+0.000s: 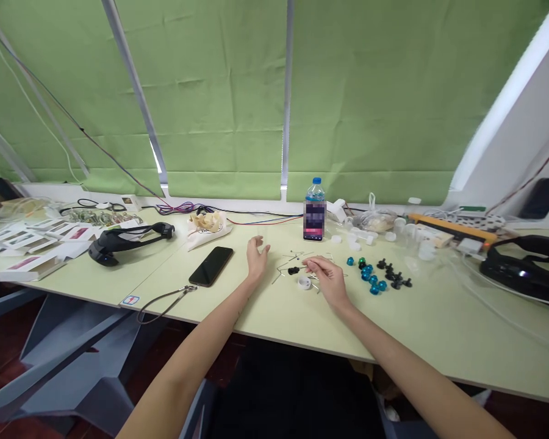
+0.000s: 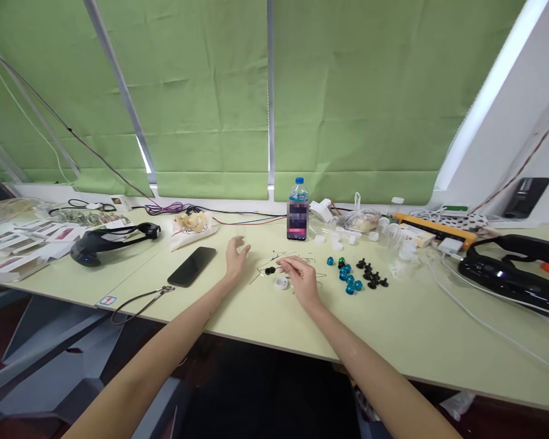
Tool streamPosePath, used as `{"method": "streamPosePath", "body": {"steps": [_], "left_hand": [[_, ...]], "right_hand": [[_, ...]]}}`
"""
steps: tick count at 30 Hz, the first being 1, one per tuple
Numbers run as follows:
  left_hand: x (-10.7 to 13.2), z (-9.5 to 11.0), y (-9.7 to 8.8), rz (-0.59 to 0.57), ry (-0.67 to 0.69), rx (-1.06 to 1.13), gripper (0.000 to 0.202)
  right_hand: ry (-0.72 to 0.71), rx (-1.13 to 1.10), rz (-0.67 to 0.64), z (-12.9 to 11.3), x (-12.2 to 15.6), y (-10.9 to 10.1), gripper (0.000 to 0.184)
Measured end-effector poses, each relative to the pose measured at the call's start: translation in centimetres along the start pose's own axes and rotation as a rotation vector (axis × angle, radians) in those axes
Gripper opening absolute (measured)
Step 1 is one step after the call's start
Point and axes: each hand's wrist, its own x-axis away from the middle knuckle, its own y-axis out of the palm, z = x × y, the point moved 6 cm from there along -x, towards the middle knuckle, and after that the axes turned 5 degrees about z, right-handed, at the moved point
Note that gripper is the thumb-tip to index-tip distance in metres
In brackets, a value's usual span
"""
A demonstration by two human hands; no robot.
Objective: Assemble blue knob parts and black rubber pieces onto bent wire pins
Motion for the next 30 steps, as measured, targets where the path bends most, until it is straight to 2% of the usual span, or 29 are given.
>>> {"method": "streamPosePath", "body": {"steps": [5, 11, 15, 21, 24, 30], "left_hand": [[0.6, 0.8, 0.3, -0.100, 0.134, -0.090, 0.029], [1.5, 1.3, 1.0, -0.206, 0.233, -0.141, 0.026], [1.7, 1.7, 1.2, -0.255, 0.275, -0.134, 0.027], [2.4, 2.7, 1.6, -0.332, 0.342, -0.080, 0.027], [2.7, 3.3, 1.6, -0.331, 0.372, -0.057, 0.027], [2.7, 3.8, 0.8, -0.227, 0.379, -0.041, 0.020]], "right_hand": [[0.011, -0.034, 0.082, 0.1, -0.4, -0.9, 0.027], [-0.008, -0.085, 0.191, 0.4, -0.7, -1.9, 0.028], [-0.004, -0.103, 0.167, 0.6, -0.7, -1.7, 0.028], [0.029, -0.070, 0.050, 0.9, -0.6, -0.3, 0.028], [0.019, -0.002, 0.046, 0.6, -0.4, -0.1, 0.028], [-0.050, 0.177, 0.070, 0.2, 0.1, -0.6, 0.026]]}}
